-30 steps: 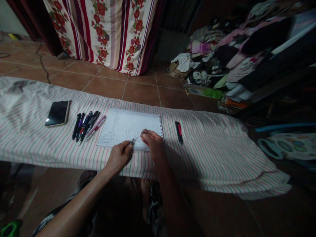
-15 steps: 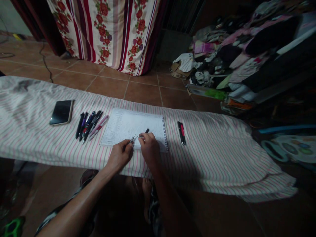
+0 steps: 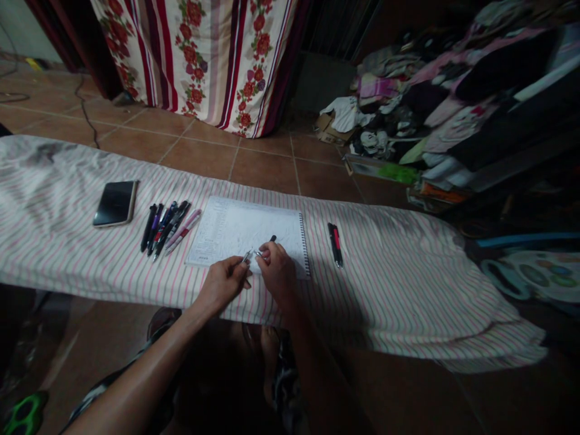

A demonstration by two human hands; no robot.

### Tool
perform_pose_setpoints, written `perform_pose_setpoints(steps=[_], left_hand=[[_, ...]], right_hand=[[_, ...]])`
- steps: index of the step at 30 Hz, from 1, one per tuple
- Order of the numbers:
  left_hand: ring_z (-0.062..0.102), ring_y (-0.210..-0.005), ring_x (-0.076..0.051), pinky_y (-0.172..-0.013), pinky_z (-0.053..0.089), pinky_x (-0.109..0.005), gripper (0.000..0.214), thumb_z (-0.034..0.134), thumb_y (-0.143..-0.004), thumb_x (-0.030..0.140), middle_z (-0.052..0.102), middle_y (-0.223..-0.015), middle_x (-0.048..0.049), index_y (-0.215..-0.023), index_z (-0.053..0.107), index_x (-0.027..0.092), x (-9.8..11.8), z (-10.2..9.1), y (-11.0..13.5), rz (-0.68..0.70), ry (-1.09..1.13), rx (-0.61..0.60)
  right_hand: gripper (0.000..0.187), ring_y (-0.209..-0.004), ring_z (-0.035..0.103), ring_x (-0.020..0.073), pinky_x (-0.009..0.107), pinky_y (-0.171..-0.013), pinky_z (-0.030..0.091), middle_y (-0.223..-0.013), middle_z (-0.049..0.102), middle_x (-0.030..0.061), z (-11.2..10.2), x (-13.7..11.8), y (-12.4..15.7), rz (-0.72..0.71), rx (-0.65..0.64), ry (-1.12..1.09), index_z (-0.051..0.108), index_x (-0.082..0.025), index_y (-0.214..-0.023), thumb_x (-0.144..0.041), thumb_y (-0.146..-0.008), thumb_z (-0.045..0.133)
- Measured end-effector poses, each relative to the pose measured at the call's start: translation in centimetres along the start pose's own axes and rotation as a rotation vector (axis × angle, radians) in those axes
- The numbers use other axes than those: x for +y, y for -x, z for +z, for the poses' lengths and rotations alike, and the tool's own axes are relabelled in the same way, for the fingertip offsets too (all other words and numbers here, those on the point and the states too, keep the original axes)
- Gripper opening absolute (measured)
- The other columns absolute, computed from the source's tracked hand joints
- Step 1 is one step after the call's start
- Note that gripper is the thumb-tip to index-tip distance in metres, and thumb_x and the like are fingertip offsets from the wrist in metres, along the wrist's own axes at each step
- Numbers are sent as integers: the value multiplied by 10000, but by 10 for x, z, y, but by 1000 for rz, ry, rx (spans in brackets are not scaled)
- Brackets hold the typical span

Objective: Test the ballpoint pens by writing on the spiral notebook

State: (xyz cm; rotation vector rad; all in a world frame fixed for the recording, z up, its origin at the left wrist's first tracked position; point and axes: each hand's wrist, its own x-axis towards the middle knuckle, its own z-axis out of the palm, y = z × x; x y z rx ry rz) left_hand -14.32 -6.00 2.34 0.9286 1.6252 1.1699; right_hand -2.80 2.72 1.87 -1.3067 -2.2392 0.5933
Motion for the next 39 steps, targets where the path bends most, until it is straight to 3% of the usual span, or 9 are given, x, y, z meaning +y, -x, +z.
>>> perform_pose_setpoints(steps=[5,10,15,21,25,28,39], left_hand=[[386,-356,-70,-404,280,-205,332,498,-773,440,642,-566,-36,-776,630,135,-1,1,-1,12,12,8],[388,-354,-68,-408,282,-200,325,486,-793,430,638,-554,-27,-778,623,135,-3,2,-1,36,-15,11],[411,-364,-70,-397,277,-191,337,481,-804,439,635,-556,-29,-795,621,132,-3,2,-1,40,-20,0],[384,-340,-50,-359,259,-176,343,491,-805,440,634,-562,-39,-810,609,118,-2,3,0,-21,57,-37],[577,-498,-108,-400,375,-184,357,584,-738,432,684,-769,-106,-874,595,102,3,7,-1,-80,250,-52],[630,-586,-138,-412,408,-184,397,638,-687,440,677,-884,-131,-881,585,98,6,9,-1,-115,351,-75],[664,-754,-194,-470,466,-198,348,659,-687,402,671,-889,-107,-864,582,112,2,10,-2,-138,413,-35]], right_hand=[[98,-700,552,144,263,-657,413,-814,575,23,-4,0,0,-17,-52,-22,600,-192,-820,-202,-732,560],[191,-657,549,130,259,-666,427,-855,591,28,-7,-1,1,-47,-55,-57,639,-197,-906,-217,-725,582],[168,-677,573,138,253,-668,444,-827,610,44,-11,5,-3,-5,31,-126,639,-180,-860,-291,-769,551],[161,-658,560,155,276,-669,435,-760,607,48,-11,19,-11,73,175,-61,633,-166,-832,-257,-769,517],[206,-693,567,153,268,-682,441,-822,599,51,-4,22,-15,66,172,-87,660,-194,-907,-246,-779,507],[228,-771,575,164,271,-722,446,-899,592,64,2,23,-16,52,162,-76,677,-214,-942,-247,-797,504],[183,-699,552,156,276,-714,434,-892,585,64,4,22,-15,68,159,-8,649,-203,-904,-251,-771,533]])
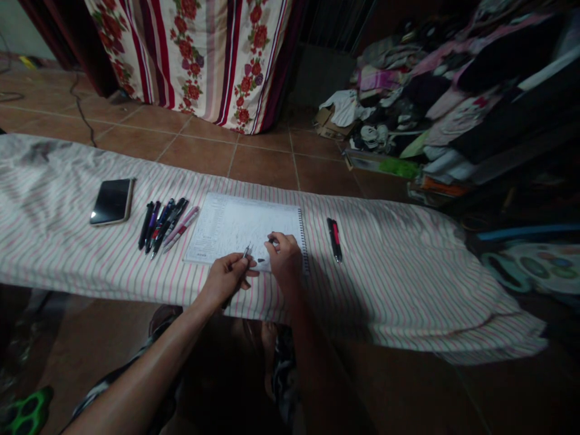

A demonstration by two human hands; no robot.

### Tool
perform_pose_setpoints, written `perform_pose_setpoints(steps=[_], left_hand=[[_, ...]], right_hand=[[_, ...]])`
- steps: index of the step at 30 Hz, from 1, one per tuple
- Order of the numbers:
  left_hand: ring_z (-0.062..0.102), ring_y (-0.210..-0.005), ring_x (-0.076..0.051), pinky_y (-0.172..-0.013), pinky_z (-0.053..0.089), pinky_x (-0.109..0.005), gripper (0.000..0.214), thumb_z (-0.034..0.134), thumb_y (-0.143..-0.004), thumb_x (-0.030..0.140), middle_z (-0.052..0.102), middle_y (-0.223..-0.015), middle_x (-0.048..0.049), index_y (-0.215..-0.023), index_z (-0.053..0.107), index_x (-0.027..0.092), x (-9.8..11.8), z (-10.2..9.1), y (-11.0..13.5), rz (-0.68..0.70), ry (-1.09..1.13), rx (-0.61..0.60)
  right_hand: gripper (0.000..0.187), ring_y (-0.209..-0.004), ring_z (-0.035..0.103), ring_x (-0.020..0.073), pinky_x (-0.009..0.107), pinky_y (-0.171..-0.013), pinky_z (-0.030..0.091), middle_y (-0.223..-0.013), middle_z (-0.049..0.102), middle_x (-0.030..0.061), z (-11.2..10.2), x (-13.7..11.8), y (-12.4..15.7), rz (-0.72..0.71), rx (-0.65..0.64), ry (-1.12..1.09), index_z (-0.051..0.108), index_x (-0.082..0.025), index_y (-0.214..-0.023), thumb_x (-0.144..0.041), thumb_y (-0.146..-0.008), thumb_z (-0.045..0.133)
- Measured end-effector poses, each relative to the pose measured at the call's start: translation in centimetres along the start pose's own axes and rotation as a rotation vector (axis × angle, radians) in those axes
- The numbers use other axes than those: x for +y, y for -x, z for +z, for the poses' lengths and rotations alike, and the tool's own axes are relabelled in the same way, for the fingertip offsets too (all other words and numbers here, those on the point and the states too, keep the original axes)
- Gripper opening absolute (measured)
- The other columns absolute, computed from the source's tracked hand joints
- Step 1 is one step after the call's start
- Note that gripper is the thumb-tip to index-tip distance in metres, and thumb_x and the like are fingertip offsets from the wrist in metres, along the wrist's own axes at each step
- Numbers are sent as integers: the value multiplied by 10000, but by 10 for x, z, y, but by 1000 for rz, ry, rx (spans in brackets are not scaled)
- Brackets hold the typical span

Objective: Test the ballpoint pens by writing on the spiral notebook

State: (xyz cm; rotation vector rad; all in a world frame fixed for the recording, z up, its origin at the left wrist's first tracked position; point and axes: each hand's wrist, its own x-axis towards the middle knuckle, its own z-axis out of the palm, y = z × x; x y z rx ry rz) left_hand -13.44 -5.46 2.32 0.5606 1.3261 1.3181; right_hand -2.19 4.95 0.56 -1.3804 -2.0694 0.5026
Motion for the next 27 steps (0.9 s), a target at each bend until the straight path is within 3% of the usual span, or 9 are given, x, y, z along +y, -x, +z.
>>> perform_pose_setpoints(steps=[5,9,12,16,20,27], left_hand=[[664,-761,-194,-485,479,-203,331,655,-697,388,679,-882,-105,-869,595,111,1,0,-1,1,-8,15],[659,-748,-184,-489,475,-199,321,656,-703,372,676,-863,-105,-874,598,107,2,0,-1,0,0,27],[658,-714,-175,-486,467,-199,326,656,-705,370,670,-829,-96,-880,592,102,2,0,0,2,-1,26],[654,-677,-162,-488,453,-200,340,643,-714,383,660,-773,-77,-890,580,100,3,0,1,9,-11,6],[643,-653,-149,-490,442,-200,342,638,-711,391,652,-752,-68,-881,575,101,4,0,2,7,-27,-2],[607,-578,-126,-450,394,-189,335,629,-698,397,640,-701,-54,-855,579,105,7,1,4,20,-72,-15]], right_hand=[[253,-661,570,149,286,-711,439,-853,623,59,-4,-5,-3,96,72,-116,621,-181,-939,-186,-727,482],[453,-583,576,134,264,-580,457,-802,627,24,-8,-12,-6,390,55,-482,574,-173,-1082,-196,-635,512],[427,-550,554,108,248,-549,458,-766,609,-1,-13,-17,-6,517,-30,-734,619,-181,-1008,-226,-590,542],[350,-543,531,84,228,-547,457,-687,578,-26,-18,-23,-4,586,-58,-908,610,-156,-890,-237,-550,595],[444,-533,508,72,210,-537,452,-619,548,-59,-24,-26,-3,600,-47,-1046,565,-160,-980,-205,-540,609],[356,-587,543,80,197,-543,431,-649,563,-34,-29,-32,-2,592,-225,-1094,630,-157,-892,-271,-555,652]])
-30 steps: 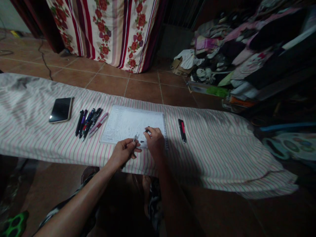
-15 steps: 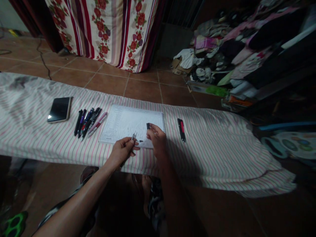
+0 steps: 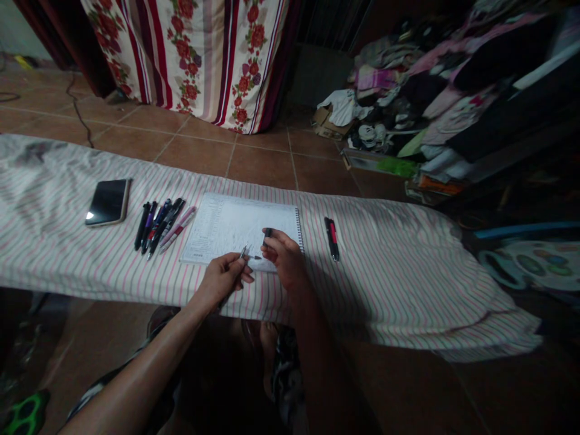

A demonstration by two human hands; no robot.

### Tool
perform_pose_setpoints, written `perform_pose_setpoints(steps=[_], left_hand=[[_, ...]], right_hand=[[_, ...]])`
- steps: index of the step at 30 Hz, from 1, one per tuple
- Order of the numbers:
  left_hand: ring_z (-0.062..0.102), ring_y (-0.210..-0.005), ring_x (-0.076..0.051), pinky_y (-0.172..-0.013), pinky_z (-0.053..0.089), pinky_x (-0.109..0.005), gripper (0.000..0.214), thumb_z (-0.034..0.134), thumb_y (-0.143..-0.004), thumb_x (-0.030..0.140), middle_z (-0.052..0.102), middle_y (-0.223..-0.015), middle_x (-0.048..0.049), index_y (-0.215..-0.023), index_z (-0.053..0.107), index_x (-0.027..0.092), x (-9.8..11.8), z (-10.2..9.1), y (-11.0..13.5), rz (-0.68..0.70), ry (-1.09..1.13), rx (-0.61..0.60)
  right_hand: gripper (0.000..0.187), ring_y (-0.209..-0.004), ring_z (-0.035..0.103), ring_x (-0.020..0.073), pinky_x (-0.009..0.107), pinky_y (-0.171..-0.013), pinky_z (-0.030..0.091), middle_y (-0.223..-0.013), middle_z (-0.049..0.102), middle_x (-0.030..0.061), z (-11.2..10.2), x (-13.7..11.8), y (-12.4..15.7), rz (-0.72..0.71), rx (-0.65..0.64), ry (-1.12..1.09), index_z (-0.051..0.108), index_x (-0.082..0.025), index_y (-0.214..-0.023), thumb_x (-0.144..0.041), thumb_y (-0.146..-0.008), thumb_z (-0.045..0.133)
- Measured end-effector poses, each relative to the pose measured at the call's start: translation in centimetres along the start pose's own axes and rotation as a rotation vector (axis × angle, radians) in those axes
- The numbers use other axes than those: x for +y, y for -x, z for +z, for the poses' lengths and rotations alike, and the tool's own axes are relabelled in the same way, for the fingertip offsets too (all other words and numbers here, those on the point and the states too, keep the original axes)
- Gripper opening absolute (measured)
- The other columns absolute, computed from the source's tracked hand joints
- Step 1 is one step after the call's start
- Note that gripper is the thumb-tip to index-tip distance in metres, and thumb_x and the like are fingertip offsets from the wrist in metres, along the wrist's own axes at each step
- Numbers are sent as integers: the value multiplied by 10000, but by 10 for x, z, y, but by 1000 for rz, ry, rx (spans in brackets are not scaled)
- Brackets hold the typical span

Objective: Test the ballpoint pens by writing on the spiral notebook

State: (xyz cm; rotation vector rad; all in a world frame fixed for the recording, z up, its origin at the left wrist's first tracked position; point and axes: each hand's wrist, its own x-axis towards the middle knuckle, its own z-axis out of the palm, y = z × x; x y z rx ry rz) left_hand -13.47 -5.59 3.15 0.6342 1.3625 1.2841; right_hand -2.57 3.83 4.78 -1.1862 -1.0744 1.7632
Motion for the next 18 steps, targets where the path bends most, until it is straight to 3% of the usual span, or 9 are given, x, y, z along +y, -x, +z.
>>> perform_pose_setpoints(steps=[8,18], left_hand=[[514,-452,-87,-409,330,-189,353,598,-706,430,626,-619,-37,-846,580,107,-1,1,1,18,-64,-10],[317,-345,-29,-371,193,-177,316,573,-739,413,576,-515,-6,-802,581,104,-3,0,2,36,-66,-61]], right_hand=[[356,-589,565,115,204,-469,351,-658,636,12,3,4,0,-96,56,157,623,-153,-848,-398,-594,669],[390,-635,598,138,236,-513,393,-738,665,35,3,9,-3,-92,-43,184,619,-154,-896,-403,-599,655]])
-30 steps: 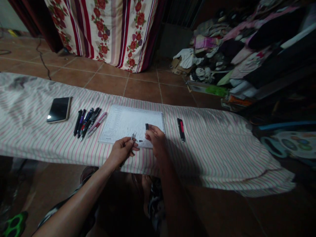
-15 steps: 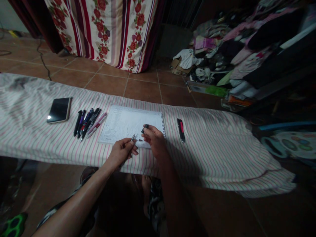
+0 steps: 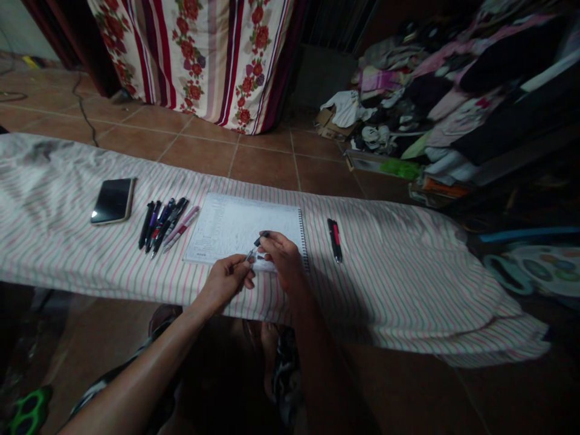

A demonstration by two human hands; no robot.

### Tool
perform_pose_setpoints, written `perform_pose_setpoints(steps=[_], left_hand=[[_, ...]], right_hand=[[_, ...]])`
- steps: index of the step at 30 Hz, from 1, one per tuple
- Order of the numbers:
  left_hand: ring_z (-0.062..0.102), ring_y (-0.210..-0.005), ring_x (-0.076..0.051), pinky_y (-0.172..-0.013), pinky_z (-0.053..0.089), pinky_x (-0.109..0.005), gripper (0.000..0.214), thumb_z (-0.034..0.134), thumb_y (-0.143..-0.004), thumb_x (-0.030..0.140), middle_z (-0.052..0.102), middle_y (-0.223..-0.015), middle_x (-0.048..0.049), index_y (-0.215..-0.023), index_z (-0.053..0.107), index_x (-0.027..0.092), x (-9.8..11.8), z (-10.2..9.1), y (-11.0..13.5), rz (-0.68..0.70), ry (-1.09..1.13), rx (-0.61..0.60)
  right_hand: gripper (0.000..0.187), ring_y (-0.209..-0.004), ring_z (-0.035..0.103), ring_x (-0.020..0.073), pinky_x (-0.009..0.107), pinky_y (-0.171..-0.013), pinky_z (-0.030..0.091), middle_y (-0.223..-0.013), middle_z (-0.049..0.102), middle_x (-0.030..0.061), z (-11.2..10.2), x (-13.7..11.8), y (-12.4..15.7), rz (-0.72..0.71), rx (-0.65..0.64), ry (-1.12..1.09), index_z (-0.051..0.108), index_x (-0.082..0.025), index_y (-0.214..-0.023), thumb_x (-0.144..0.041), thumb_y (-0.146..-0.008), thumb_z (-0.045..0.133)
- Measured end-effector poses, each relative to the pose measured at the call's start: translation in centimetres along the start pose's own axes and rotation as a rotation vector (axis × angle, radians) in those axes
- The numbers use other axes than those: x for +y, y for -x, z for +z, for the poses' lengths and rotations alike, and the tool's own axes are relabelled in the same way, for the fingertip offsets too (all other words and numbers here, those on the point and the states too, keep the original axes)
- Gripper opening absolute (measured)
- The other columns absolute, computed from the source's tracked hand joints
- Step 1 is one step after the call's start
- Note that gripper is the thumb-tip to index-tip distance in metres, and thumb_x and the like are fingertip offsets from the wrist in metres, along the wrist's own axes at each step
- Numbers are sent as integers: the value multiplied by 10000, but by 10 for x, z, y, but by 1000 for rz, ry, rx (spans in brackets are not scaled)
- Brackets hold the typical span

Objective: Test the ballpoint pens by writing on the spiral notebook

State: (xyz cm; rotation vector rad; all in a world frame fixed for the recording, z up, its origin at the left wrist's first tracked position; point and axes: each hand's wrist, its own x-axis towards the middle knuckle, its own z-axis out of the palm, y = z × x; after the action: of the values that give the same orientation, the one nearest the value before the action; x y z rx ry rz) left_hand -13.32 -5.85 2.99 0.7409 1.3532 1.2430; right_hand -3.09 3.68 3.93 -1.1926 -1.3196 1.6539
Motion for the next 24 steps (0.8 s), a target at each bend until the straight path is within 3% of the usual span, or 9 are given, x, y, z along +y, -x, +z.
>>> perform_pose_setpoints(steps=[7,13,21,24], left_hand=[[386,-385,-39,-397,257,-175,324,575,-744,415,577,-543,-11,-810,600,98,-2,-1,-1,13,3,-2],[543,-511,-100,-460,357,-201,434,594,-723,441,591,-642,-21,-1003,611,110,2,-2,1,-4,33,6],[314,-386,-36,-387,217,-184,438,551,-769,428,439,-521,60,-1063,586,106,-1,-5,-1,51,5,-11],[308,-403,-45,-391,200,-189,400,551,-764,387,435,-517,60,-1056,585,115,3,-8,1,47,10,-46]], right_hand=[[378,-593,576,125,237,-508,394,-683,638,23,-1,2,1,-22,-68,22,618,-147,-893,-398,-612,649],[391,-578,576,126,240,-512,400,-655,636,23,0,2,3,-54,-139,21,607,-146,-934,-401,-640,633],[371,-578,563,120,246,-519,406,-674,625,16,2,-3,6,-107,-174,38,593,-151,-964,-374,-668,615],[397,-566,555,111,244,-517,407,-696,621,10,3,-4,7,-119,-170,37,582,-157,-1003,-360,-663,620]])
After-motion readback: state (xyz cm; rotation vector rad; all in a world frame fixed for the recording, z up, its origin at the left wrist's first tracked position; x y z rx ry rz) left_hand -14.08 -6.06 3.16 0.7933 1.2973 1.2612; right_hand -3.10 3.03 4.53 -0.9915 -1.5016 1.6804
